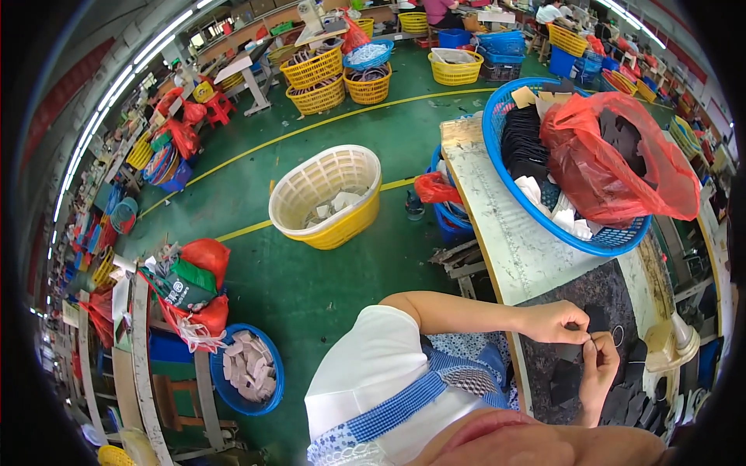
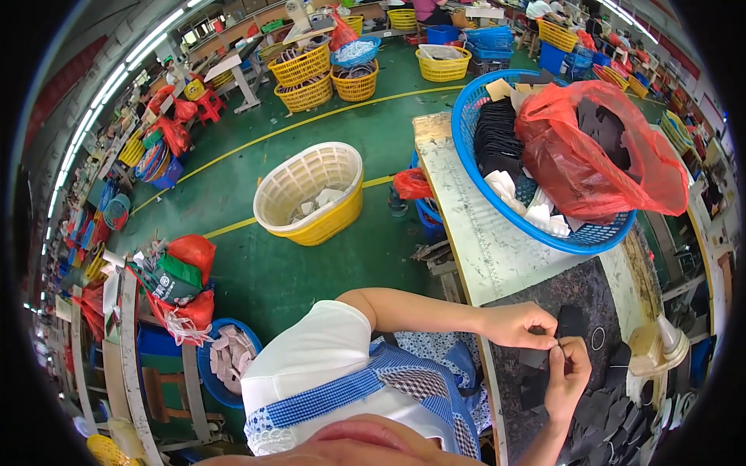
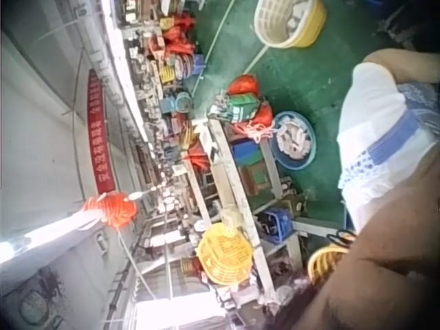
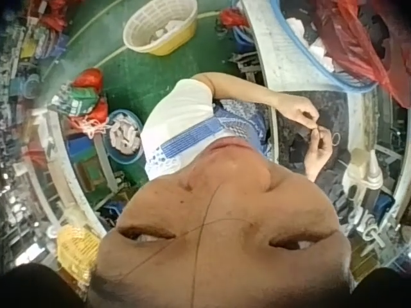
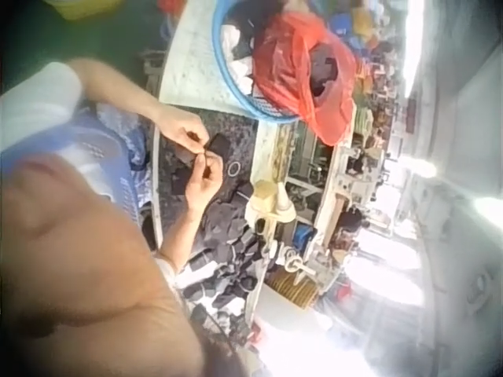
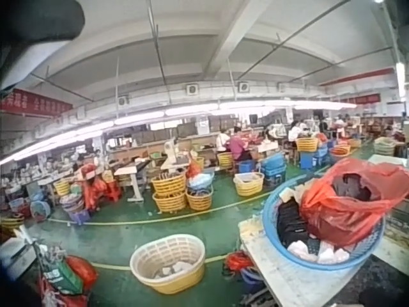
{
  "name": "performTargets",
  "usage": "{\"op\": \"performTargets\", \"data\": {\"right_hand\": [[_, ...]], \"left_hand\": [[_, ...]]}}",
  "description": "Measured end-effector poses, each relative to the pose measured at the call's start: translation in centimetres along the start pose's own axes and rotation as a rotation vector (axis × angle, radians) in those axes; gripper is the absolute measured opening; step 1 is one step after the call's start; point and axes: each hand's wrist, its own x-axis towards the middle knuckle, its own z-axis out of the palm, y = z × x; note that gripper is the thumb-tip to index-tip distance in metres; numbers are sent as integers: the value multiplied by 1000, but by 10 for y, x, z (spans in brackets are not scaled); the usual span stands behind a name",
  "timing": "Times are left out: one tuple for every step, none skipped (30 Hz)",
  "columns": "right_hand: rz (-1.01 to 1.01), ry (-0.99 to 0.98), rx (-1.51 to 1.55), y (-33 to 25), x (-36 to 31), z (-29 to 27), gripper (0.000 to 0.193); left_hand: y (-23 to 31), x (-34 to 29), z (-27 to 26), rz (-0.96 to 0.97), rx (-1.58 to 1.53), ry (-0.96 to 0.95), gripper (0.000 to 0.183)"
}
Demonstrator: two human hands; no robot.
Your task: Sorting, stacking, and organizing small black shoe components on a workbench in a factory setting.
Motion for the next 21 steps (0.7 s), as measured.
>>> {"op": "performTargets", "data": {"right_hand": [[-4,-4,-1,3,-3,-1,21],[-43,53,-12,6,-7,-1,22],[-82,111,-22,6,-8,-1,22],[-46,138,-18,2,-9,-1,23],[-42,152,-24,-1,-11,-1,23],[-36,174,-35,-5,-11,0,23],[-31,198,-46,-7,-12,1,23],[-71,234,-62,-8,-11,5,23],[-74,256,-67,-7,-12,7,23],[-71,275,-52,-6,-13,9,22],[-63,293,-40,-5,-16,8,21],[-68,320,-41,3,-23,7,22],[-67,337,-48,4,-27,5,22],[-49,371,-25,4,-30,4,22],[-30,404,-2,5,-34,4,23],[-13,425,24,5,-40,2,24],[-2,443,21,8,-47,-1,24],[15,453,31,10,-53,-4,24],[36,464,42,11,-61,-4,25],[51,507,96,8,-66,-3,26],[79,526,91,7,-67,-4,26]], "left_hand": [[3,-1,2,29,37,16,32],[10,-1,4,9,40,15,30],[13,0,4,14,41,9,30],[14,2,3,45,106,35,29],[15,3,7,75,161,54,28],[17,3,10,147,170,114,27],[17,2,14,152,164,97,27],[15,0,16,124,139,133,26],[13,-1,17,96,116,168,26],[11,-1,16,73,99,164,25],[9,-2,19,79,92,144,25],[8,-3,21,93,112,159,25],[6,-4,24,105,132,175,24],[5,-6,25,71,104,180,24],[4,-8,28,71,101,167,24],[4,-11,30,46,80,165,24],[4,-12,34,17,52,156,23],[5,-10,37,8,41,138,23],[4,-8,39,18,36,128,23],[4,-6,45,20,24,112,23],[9,-4,44,-70,-17,91,27]]}}
